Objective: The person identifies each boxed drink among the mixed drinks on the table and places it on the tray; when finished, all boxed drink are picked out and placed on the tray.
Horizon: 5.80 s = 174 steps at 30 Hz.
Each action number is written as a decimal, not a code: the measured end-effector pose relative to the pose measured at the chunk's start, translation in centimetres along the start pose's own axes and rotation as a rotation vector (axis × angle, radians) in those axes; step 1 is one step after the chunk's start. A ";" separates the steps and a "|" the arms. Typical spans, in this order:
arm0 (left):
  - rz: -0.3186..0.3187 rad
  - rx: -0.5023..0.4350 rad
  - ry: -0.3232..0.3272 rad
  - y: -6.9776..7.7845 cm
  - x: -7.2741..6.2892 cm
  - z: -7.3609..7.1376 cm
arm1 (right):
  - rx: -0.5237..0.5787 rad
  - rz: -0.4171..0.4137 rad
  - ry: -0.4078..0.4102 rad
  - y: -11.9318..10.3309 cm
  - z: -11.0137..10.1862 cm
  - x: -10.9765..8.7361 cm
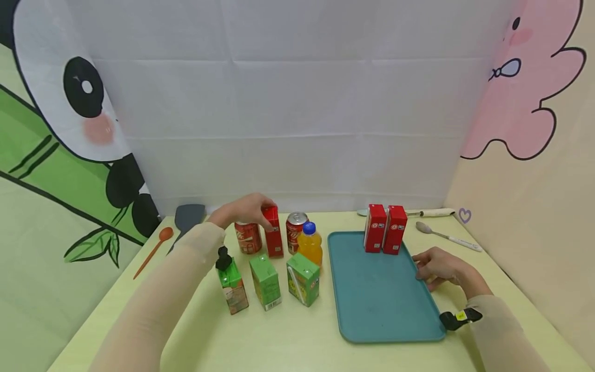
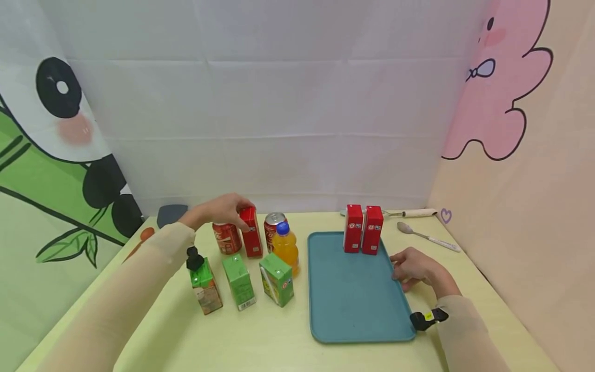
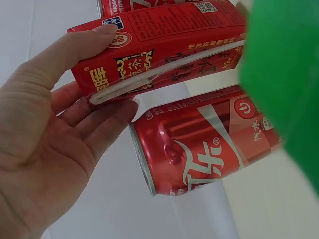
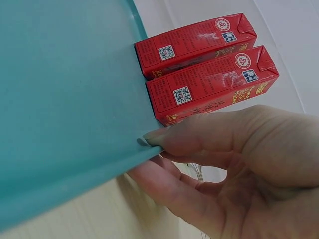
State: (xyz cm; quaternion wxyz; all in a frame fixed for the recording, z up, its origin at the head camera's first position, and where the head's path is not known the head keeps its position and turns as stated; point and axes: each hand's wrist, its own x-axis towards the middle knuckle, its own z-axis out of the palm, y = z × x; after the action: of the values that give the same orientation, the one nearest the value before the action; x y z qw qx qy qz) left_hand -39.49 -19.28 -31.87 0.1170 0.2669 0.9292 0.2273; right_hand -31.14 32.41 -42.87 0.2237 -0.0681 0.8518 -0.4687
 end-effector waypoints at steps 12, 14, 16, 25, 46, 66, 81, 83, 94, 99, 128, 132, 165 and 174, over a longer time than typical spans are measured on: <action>0.008 -0.359 0.202 0.5 -1.5 -3.0 | -0.007 0.010 0.007 -0.2 -0.1 -0.1; 0.013 -0.445 0.253 0.9 -1.7 -3.5 | -0.003 0.016 0.013 -0.2 -0.1 -0.1; 0.018 -0.533 0.301 1.3 -1.7 -3.8 | -0.001 0.012 0.007 -0.1 -0.1 -0.1; 0.072 -0.774 0.444 3.6 -1.6 -3.4 | -0.008 0.018 0.009 0.0 0.1 0.0; 0.165 -0.766 0.473 10.0 1.5 -2.5 | -0.013 0.035 0.009 0.1 0.1 -0.2; 0.059 -0.599 0.225 14.8 4.8 2.6 | -0.019 0.018 0.001 -0.2 0.5 0.2; 0.035 -0.312 0.251 19.1 6.5 6.3 | -0.021 0.030 0.013 -0.1 0.2 0.2; 0.021 -0.281 0.249 19.4 6.8 6.8 | -0.015 0.035 0.017 -0.2 0.2 0.2; -0.071 -0.109 0.204 20.4 8.2 8.6 | -0.015 0.011 0.006 -0.2 0.2 0.0; -0.070 -0.008 0.176 20.7 8.5 8.7 | -0.023 0.007 0.022 -0.4 0.0 0.0; -0.289 0.184 0.176 20.1 11.8 11.5 | -0.024 0.033 0.027 -0.3 0.5 0.4; -0.318 0.136 0.198 20.1 12.1 11.5 | -0.037 0.041 0.038 -0.3 0.4 0.3; -0.300 0.197 0.207 20.0 12.1 11.9 | -0.044 0.027 0.036 -0.4 0.5 0.0; -0.337 0.195 0.197 19.6 12.0 12.5 | -0.026 0.052 0.034 0.1 0.8 0.3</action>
State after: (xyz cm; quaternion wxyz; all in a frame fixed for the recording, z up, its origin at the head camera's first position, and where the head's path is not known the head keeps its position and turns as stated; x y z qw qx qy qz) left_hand -36.57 6.61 -34.34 0.0354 0.0944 0.9852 0.1388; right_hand -31.00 31.74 -43.38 0.2202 -0.0409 0.8631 -0.4526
